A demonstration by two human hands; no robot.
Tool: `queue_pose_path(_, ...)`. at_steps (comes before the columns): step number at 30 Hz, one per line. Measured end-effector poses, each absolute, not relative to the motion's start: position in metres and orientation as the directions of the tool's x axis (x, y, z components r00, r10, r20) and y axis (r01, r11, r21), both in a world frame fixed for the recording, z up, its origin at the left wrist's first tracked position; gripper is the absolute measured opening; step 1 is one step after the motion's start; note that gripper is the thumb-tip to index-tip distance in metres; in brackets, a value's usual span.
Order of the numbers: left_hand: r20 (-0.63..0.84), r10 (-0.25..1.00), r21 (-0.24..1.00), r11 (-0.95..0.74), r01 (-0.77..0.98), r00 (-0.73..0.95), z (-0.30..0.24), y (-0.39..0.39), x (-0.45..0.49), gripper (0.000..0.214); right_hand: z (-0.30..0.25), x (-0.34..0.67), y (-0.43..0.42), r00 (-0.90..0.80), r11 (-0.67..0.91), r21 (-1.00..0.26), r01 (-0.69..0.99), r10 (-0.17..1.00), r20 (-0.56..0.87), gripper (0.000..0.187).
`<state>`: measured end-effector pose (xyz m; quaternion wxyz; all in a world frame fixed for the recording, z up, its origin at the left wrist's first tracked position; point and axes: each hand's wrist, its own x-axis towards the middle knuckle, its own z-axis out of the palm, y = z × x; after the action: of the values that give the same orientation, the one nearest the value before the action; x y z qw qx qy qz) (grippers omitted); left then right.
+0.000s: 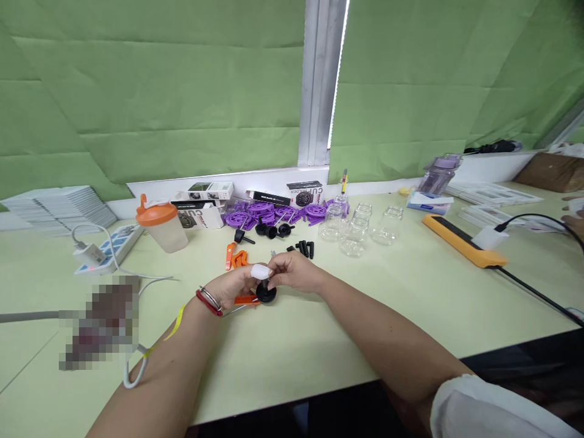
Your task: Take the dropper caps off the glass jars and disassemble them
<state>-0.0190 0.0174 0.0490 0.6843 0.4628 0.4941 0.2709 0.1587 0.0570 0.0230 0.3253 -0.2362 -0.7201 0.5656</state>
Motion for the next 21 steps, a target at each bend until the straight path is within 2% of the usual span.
queue_pose_path(6, -0.423, 0.829, 0.901, 0.429, 0.071, 0.366, 0.0524, 0.0161, -0.017, 0.034, 0.0206, 0.1584, 0.0573, -0.682, 0.242, -0.969, -0.04, 0.702, 0.204, 0.024)
queue_pose_path(12, -0.429, 0.823, 0.897, 0.438, 0.064, 0.374, 0.0493, 0.0173, -0.0181, 0.033, 0.0259, 0.1595, 0.0544, -0.665, 0.339, -0.941, -0.012, 0.7, 0.261, 0.02)
queue_pose_path(21, -0.431, 0.813, 0.894, 0.445, 0.062, 0.39, 0.045, 0.0195, -0.0214, 0.035, 0.019, 0.1584, 0.0548, -0.665, 0.294, -0.956, -0.009, 0.712, 0.225, 0.026)
